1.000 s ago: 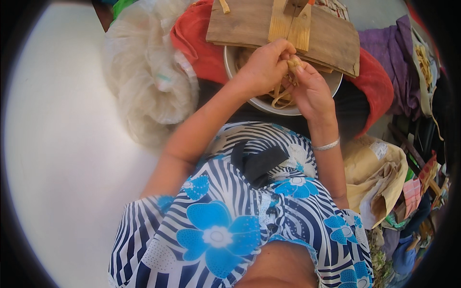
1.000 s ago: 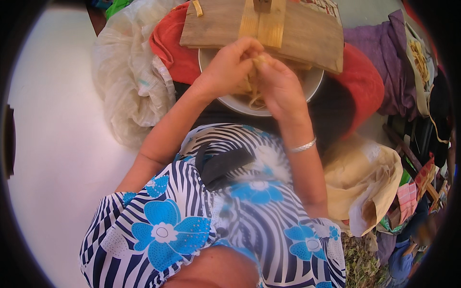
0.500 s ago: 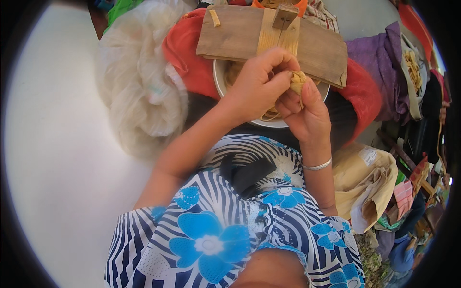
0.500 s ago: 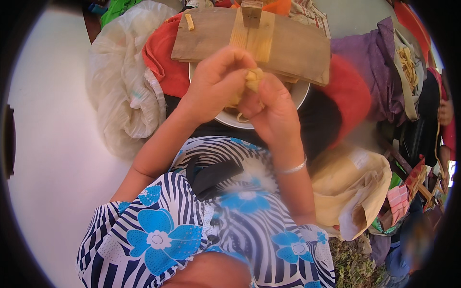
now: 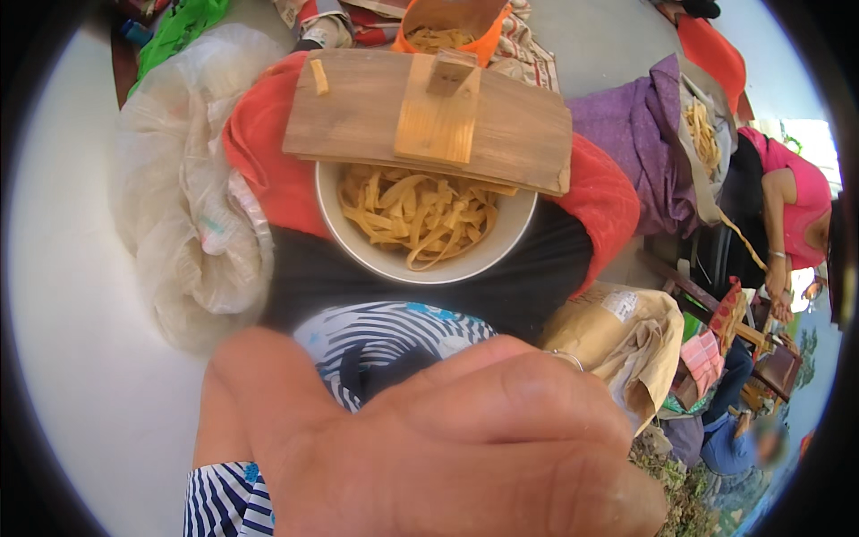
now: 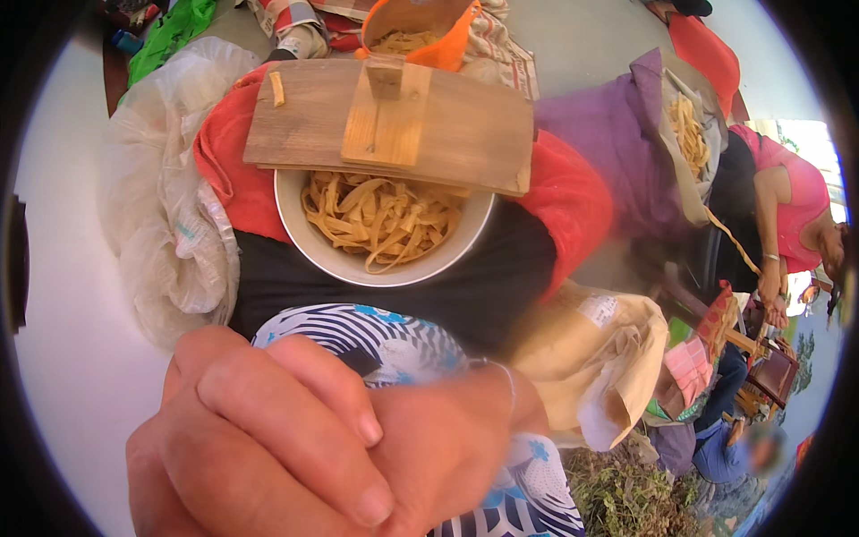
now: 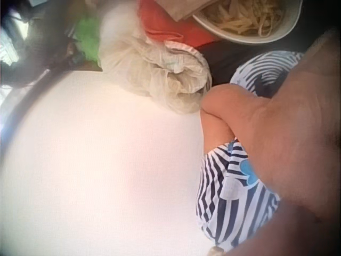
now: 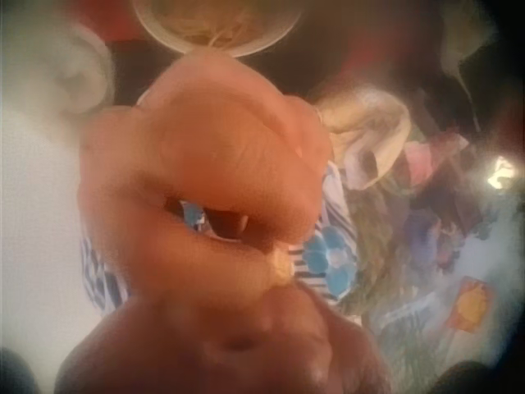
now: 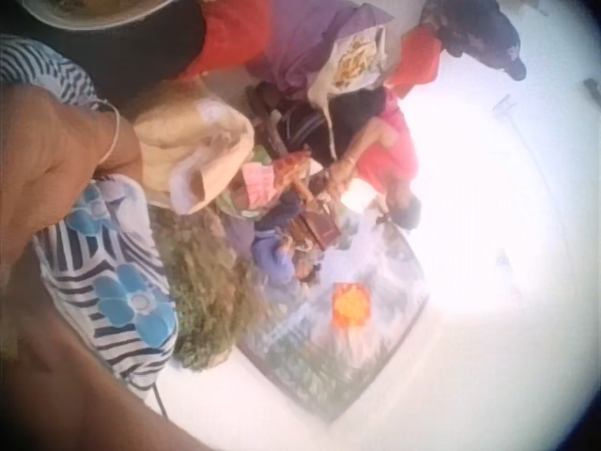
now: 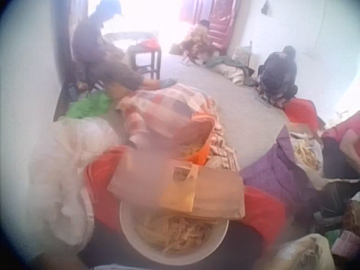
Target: The person uses a wooden plane to shave thin strips from a piece of wood, pulling the material through the blade by hand and placing the finished shavings into a metal bowl.
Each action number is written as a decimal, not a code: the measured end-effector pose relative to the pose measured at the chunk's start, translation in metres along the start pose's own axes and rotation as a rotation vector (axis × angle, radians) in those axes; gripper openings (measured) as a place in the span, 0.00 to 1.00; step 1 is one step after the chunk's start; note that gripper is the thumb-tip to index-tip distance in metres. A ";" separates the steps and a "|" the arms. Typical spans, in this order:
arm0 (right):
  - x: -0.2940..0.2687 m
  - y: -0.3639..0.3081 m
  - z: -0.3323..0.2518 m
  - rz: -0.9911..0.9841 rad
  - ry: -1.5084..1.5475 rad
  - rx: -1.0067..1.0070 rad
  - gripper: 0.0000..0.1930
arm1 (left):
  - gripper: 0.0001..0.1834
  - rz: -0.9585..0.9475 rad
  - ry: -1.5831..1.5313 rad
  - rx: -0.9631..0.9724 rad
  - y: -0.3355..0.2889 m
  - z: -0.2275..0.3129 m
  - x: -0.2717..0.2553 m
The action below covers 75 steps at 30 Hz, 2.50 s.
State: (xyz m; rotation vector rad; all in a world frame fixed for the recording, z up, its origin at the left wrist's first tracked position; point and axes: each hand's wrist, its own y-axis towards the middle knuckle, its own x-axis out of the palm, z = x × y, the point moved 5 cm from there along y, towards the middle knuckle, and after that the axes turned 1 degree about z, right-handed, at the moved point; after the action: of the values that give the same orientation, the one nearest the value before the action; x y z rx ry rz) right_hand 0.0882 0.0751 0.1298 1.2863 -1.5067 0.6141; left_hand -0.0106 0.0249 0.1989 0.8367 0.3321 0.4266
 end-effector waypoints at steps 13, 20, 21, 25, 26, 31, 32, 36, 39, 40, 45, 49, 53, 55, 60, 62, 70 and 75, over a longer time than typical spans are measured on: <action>-0.006 0.003 -0.010 0.108 -0.178 0.021 0.10 | 0.03 0.176 -0.057 0.135 -0.001 0.000 0.016; -0.007 0.008 -0.019 0.148 -0.309 0.036 0.09 | 0.03 0.515 -0.054 0.439 -0.004 0.003 0.046; -0.004 0.007 -0.025 0.165 -0.356 0.026 0.09 | 0.02 0.435 -0.056 0.415 -0.004 0.001 0.043; -0.013 0.009 -0.041 0.289 -0.624 0.060 0.08 | 0.10 0.268 -0.105 -0.108 -0.015 -0.008 0.021; -0.020 0.012 -0.042 0.325 -0.692 0.080 0.08 | 0.10 0.222 -0.061 -0.199 -0.017 -0.021 0.007; -0.080 0.027 -0.034 0.335 -0.560 0.078 0.09 | 0.11 0.168 -0.005 -0.649 -0.061 -0.077 -0.019; -0.096 0.026 -0.036 0.389 -0.636 0.046 0.11 | 0.11 0.195 -0.083 -0.765 -0.069 -0.086 -0.019; -0.127 0.032 -0.047 0.471 -0.802 -0.051 0.14 | 0.07 0.280 -0.274 -0.947 -0.093 -0.116 -0.014; -0.116 0.038 -0.035 0.366 -0.947 0.098 0.12 | 0.05 0.230 -0.412 -1.022 -0.101 -0.126 -0.004; -0.115 0.038 -0.030 0.356 -0.963 0.143 0.12 | 0.05 0.235 -0.396 -1.014 -0.104 -0.130 -0.002; -0.129 0.026 -0.020 0.340 -1.052 0.266 0.07 | 0.05 0.093 -0.002 -0.996 -0.125 -0.135 0.008; -0.143 -0.007 -0.011 0.433 -0.896 0.349 0.04 | 0.04 -0.052 0.362 -0.647 -0.129 -0.102 0.019; -0.159 -0.034 -0.009 0.591 -0.961 0.319 0.02 | 0.05 -0.143 0.353 -0.608 -0.134 -0.098 0.022; -0.156 -0.029 -0.022 0.435 -1.536 0.062 0.02 | 0.06 -0.112 0.238 -0.892 -0.133 -0.110 0.009; -0.145 -0.028 -0.016 0.087 -2.224 -0.013 0.02 | 0.12 -0.581 0.661 -0.919 -0.146 -0.166 0.026; -0.157 -0.034 -0.011 0.108 -2.249 0.007 0.03 | 0.12 -0.816 0.753 -0.942 -0.153 -0.185 0.046; -0.158 -0.037 -0.019 0.189 -2.115 -0.030 0.01 | 0.16 -1.080 0.660 -1.025 -0.191 -0.210 0.085; -0.128 -0.030 -0.032 0.362 -1.954 -0.203 0.03 | 0.11 -0.724 0.508 -0.924 -0.157 -0.166 0.046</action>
State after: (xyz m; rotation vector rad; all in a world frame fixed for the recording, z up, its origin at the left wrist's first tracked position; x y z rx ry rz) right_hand 0.1163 0.1457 0.0177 1.3363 -3.1923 -1.0290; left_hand -0.0075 0.0600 -0.0316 -0.3285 0.7905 0.0637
